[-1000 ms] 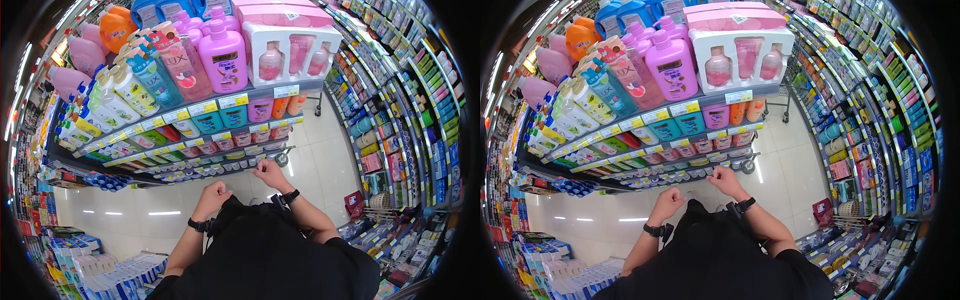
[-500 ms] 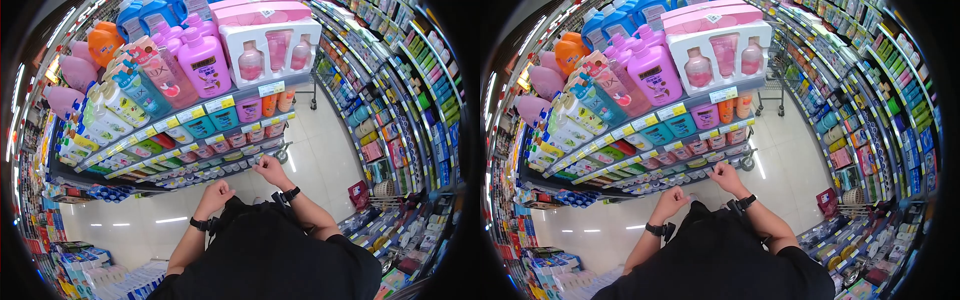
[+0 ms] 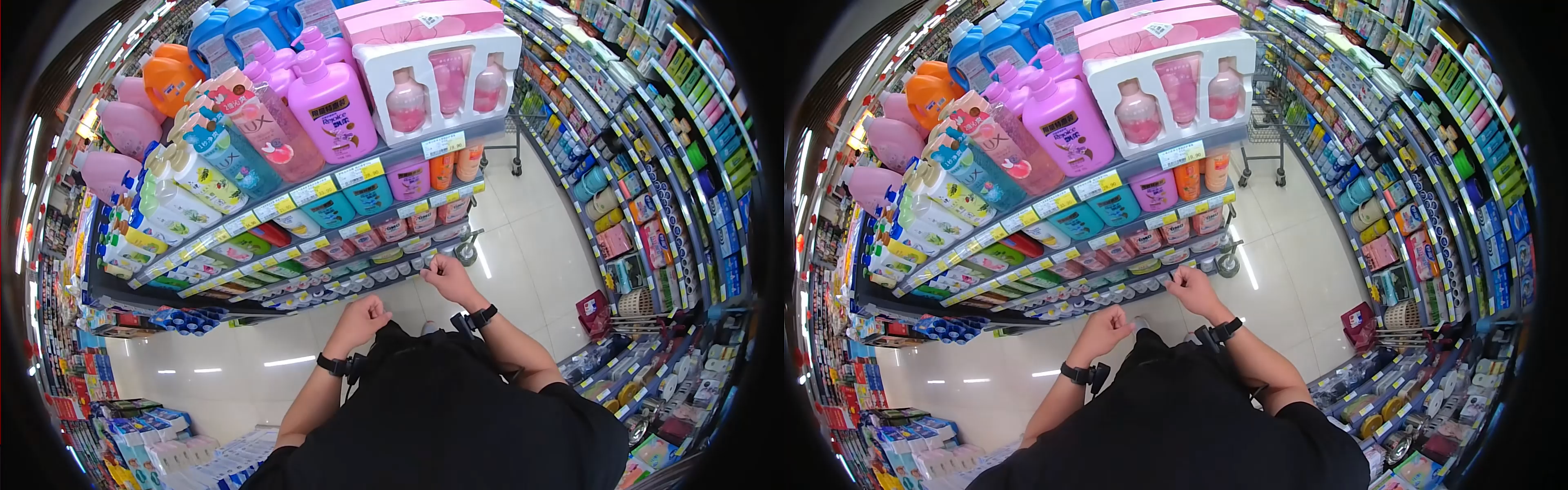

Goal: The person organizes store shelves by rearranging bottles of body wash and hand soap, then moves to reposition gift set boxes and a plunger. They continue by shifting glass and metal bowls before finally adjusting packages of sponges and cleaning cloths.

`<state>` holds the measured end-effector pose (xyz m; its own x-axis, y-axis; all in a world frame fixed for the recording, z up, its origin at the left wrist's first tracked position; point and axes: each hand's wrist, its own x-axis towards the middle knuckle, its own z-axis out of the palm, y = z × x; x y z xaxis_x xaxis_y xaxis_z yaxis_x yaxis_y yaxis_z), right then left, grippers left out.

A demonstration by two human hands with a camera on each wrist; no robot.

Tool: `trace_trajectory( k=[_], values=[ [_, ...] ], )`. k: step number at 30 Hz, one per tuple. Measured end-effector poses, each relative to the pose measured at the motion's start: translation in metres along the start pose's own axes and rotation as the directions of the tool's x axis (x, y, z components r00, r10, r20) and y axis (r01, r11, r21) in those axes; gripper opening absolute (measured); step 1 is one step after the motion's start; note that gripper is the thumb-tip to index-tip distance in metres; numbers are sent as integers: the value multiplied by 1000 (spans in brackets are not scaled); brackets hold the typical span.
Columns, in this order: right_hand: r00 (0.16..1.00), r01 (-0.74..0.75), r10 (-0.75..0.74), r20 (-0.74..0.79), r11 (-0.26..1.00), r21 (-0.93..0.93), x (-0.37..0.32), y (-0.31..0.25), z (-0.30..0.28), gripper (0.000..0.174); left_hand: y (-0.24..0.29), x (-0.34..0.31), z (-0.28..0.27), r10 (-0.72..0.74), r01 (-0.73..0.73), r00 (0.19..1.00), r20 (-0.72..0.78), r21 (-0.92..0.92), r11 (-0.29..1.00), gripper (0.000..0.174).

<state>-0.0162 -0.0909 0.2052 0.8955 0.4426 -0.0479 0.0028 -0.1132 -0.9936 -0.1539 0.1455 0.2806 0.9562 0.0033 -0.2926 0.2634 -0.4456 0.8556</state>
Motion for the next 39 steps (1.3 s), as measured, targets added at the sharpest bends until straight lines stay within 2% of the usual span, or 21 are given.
trace_trajectory(
  k=[4, 6, 13, 16, 18, 28, 30, 39],
  values=[
    [1000, -15, 15, 9, 1000, -25, -2, -7, -1, 38, 2, -2, 1, 16, -16, 1000, -1, 28, 999, 32],
    [999, -37, 37, 9, 999, -7, -1, -10, -1, 39, 4, -1, -1, -21, 21, 1000, 2, 40, 999, 34],
    [1000, -14, 14, 26, 1000, -10, 0, -8, -4, 38, 0, 4, -2, 28, -25, 999, -43, 57, 998, 36],
    [1000, 10, -10, 6, 999, -36, 4, 1, -5, 38, 1, 6, -5, -15, 17, 998, -59, 39, 999, 38],
    [1000, -9, 9, 2, 999, 35, 3, 5, -4, 37, -3, 6, -4, 12, -9, 998, -64, 54, 999, 39],
    [1000, -21, 21, 4, 999, 42, -3, 6, 1, 33, -7, 0, 1, 26, -24, 995, -98, 27, 999, 38],
    [1000, -23, 23, -2, 1000, 1, -3, 4, -1, 31, -5, -1, 2, -24, 24, 997, -67, 5, 1000, 37],
    [998, -20, 20, 56, 1000, 8, -6, 4, -2, 32, -3, 1, -2, 7, -5, 999, -52, 36, 999, 38]
  ],
)
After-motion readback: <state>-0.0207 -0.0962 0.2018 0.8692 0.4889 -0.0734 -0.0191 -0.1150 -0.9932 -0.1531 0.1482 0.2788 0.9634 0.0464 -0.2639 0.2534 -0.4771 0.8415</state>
